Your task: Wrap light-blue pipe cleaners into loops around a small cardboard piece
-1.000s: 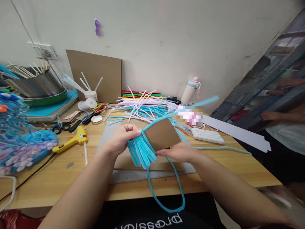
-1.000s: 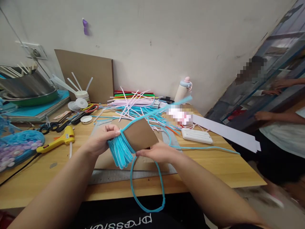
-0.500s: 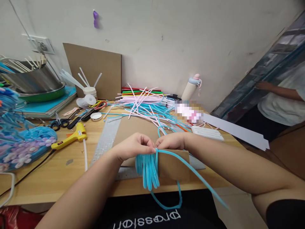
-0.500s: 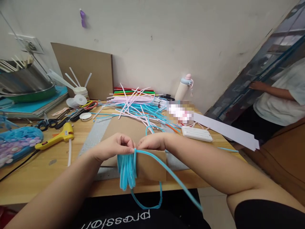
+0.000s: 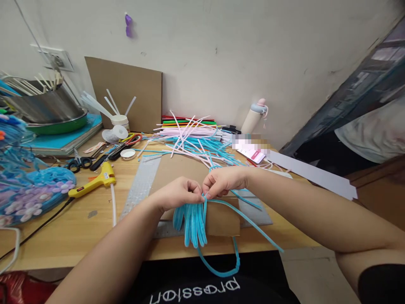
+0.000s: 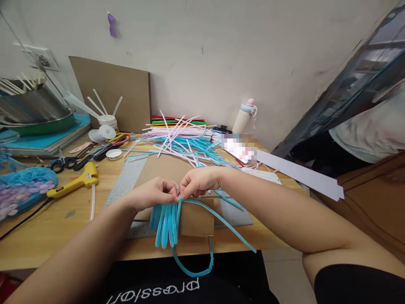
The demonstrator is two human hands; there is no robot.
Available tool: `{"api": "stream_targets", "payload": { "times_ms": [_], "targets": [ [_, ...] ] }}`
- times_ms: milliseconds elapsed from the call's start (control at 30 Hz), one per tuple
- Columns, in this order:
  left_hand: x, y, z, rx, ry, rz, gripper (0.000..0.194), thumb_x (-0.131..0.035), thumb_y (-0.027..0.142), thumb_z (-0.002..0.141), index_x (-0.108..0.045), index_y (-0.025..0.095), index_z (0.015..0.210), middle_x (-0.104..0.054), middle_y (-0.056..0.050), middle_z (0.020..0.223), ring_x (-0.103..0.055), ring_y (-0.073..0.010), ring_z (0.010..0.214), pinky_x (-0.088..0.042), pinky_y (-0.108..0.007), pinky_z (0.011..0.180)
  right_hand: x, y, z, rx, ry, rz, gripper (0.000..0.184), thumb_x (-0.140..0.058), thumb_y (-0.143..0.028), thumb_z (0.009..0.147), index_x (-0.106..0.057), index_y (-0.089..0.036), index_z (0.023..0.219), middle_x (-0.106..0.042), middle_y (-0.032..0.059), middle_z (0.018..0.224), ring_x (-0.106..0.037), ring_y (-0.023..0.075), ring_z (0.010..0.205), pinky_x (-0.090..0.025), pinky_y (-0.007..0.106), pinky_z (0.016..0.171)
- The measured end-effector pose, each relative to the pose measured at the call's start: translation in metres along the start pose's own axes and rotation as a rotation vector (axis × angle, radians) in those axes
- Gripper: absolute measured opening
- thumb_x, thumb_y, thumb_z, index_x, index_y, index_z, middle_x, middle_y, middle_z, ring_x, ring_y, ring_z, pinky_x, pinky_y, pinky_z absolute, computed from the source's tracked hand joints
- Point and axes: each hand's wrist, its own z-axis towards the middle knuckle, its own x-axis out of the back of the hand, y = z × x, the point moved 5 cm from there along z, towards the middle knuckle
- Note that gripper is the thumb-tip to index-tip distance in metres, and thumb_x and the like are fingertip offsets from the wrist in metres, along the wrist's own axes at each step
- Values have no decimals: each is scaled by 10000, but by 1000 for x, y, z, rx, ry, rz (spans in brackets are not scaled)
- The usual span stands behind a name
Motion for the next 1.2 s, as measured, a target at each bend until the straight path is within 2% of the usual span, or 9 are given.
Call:
{"api": "stream_targets", "payload": {
  "times_ms": [133, 300, 467, 600, 800, 933, 1033, 1133, 1200],
  "targets": [
    [2, -5, 1, 45, 69, 1, 187, -611, 267, 630, -536, 156, 499, -494, 22, 542, -404, -96, 493, -284, -213, 459, 5, -16, -4, 58, 258, -440, 71, -598, -229, 666, -614, -176, 711, -523, -47, 571, -415, 66, 500, -283, 196, 466],
    [13, -8, 2, 74, 264, 101, 197, -604, 294, 633, -510, 161, 523, -413, 45, 487, -345, -82, 455, -248, -203, 427, -6, -40, -21, 78, 772, -1024, 58, -569, -217, 709, -622, -198, 722, -638, 13, 699, -533, 145, 612, -237, 248, 478],
    [26, -5, 1, -6, 523, 83, 243, -636, 308, 617, -479, 158, 507, -445, 41, 507, -373, -77, 463, -277, -195, 435, -27, -42, -31, 131, 987, -1252, 165, -444, -210, 836, -589, -167, 770, -635, 44, 736, -554, 160, 618, -194, 277, 478],
    [35, -8, 0, -10, 660, -108, 271, -671, 340, 598, -497, 153, 507, -460, 46, 486, -381, -68, 429, -280, -194, 422, -30, -29, -35, 159, 1027, -1263, 200, -410, -205, 863, -605, -173, 831, -633, 47, 724, -553, 159, 623, -219, 281, 496],
    [42, -13, 1, -3, 684, -428, 272, -709, 321, 573, -528, 134, 497, -478, 47, 449, -393, -56, 416, -291, -189, 437, -31, -8, -39, 252, 1091, -1114, 304, -403, -191, 874, -578, -224, 1121, -664, 51, 785, -594, 181, 698, -329, 277, 556],
    [46, -10, 1, -66, 662, -528, 244, -702, 298, 598, -545, 131, 515, -485, 40, 467, -405, -59, 435, -300, -190, 445, -28, 0, -44, 411, 1151, -805, 284, -422, -211, 873, -608, -242, 1086, -679, 28, 956, -620, 174, 819, -424, 286, 674],
    [46, -9, 1, -78, 653, -558, 231, -703, 308, 608, -564, 133, 550, -497, 34, 486, -420, -70, 451, -314, -198, 455, -23, 6, -45, 438, 1152, -602, 253, -457, -228, 856, -645, -259, 1023, -687, 4, 954, -631, 172, 821, -462, 296, 706],
    [48, -5, -2, -130, 697, -545, 221, -706, 320, 614, -583, 141, 574, -512, 33, 521, -427, -73, 477, -331, -200, 478, -19, 8, -45, 476, 1150, -463, 243, -489, -222, 832, -663, -257, 998, -692, 1, 954, -639, 178, 839, -491, 311, 735],
    [51, 3, -7, -239, 762, -477, 193, -704, 306, 624, -599, 150, 582, -539, 23, 598, -470, -85, 551, -368, -203, 533, -15, 7, -47, 520, 1186, -421, 242, -495, -215, 824, -669, -249, 988, -691, 5, 963, -639, 183, 865, -498, 325, 767]
  ]
}}
